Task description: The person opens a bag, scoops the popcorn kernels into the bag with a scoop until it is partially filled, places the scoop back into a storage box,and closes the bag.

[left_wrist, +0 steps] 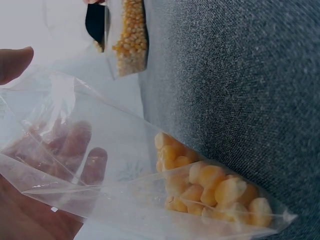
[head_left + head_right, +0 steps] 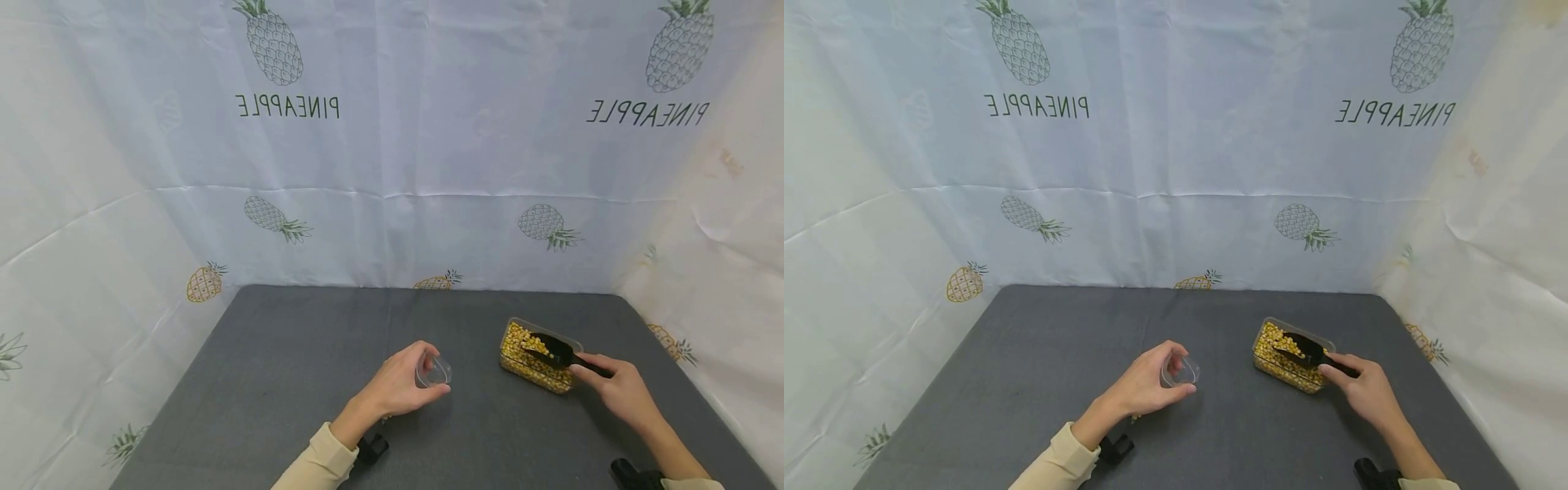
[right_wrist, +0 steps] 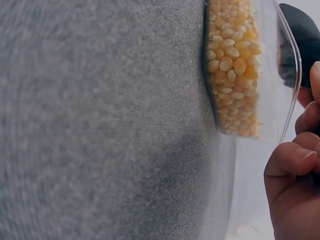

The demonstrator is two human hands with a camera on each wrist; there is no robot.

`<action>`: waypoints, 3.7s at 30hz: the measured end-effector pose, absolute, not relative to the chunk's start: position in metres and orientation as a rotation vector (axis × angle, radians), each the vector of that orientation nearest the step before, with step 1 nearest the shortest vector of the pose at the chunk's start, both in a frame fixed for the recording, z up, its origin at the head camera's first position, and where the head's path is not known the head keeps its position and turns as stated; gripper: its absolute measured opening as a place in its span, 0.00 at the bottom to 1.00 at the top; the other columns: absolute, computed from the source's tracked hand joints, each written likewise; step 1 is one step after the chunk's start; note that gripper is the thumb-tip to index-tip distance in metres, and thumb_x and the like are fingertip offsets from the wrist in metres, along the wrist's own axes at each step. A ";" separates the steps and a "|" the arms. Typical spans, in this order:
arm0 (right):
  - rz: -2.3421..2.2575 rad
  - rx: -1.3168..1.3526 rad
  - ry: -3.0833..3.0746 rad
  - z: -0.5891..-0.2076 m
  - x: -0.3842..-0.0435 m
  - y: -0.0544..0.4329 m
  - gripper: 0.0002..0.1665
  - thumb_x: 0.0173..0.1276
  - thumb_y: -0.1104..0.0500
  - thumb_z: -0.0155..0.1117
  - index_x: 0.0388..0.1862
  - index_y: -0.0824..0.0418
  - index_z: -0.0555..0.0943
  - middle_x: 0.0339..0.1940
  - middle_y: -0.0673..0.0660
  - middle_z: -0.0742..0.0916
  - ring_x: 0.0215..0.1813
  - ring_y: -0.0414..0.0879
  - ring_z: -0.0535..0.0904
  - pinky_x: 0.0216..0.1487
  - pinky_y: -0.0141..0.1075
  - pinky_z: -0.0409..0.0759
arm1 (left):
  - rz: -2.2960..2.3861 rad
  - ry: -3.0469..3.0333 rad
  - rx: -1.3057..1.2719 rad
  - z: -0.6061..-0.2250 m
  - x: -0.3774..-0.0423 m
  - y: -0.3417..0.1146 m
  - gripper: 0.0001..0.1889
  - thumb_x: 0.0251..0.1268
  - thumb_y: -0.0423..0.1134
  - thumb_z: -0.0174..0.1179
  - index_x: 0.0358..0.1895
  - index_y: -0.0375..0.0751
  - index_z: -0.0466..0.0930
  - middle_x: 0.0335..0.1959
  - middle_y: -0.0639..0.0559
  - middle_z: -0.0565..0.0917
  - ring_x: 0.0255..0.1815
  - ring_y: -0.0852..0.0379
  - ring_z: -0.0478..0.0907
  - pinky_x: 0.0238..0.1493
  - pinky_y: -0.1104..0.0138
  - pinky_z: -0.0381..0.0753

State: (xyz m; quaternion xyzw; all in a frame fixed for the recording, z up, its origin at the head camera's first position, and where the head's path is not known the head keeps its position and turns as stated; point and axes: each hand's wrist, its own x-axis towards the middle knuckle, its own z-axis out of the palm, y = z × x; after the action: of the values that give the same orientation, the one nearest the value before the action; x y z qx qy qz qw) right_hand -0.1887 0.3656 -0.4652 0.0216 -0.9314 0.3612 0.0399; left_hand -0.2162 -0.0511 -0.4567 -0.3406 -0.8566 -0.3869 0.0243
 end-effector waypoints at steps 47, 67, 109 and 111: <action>1.232 0.298 -2.601 -0.442 -0.183 0.294 0.20 0.71 0.62 0.68 0.60 0.69 0.83 0.62 0.73 0.81 0.65 0.54 0.76 0.55 0.41 0.81 | -1.197 -2.652 -1.053 -0.456 -0.216 -0.050 0.27 0.65 0.54 0.68 0.60 0.42 0.75 0.42 0.50 0.80 0.33 0.66 0.70 0.34 0.72 0.71; 1.277 0.486 -2.563 -0.434 -0.186 0.274 0.18 0.68 0.65 0.70 0.56 0.66 0.86 0.56 0.65 0.86 0.55 0.28 0.77 0.50 0.38 0.81 | -1.197 -2.644 -1.055 -0.459 -0.216 -0.050 0.29 0.65 0.56 0.68 0.61 0.42 0.75 0.43 0.50 0.80 0.32 0.67 0.70 0.33 0.72 0.71; 1.217 0.725 -2.754 -0.428 -0.193 0.238 0.20 0.70 0.53 0.71 0.56 0.63 0.86 0.52 0.60 0.87 0.55 0.60 0.82 0.51 0.56 0.80 | -1.164 -2.707 -1.053 -0.457 -0.215 -0.050 0.33 0.62 0.58 0.69 0.66 0.46 0.73 0.48 0.59 0.77 0.40 0.66 0.73 0.39 0.70 0.75; 1.204 0.788 -2.736 -0.427 -0.193 0.236 0.19 0.70 0.53 0.70 0.55 0.62 0.87 0.47 0.54 0.87 0.45 0.49 0.83 0.42 0.45 0.82 | -1.161 -2.707 -1.053 -0.457 -0.215 -0.050 0.34 0.62 0.57 0.70 0.67 0.46 0.72 0.51 0.57 0.78 0.41 0.66 0.74 0.40 0.70 0.76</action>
State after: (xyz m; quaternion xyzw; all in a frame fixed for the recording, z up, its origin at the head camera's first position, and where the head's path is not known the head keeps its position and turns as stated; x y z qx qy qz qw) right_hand -0.1933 0.2363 -0.4270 0.2549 -0.8847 0.3895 0.0251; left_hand -0.2151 -0.0499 -0.4570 -0.3367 -0.8654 -0.3711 0.0066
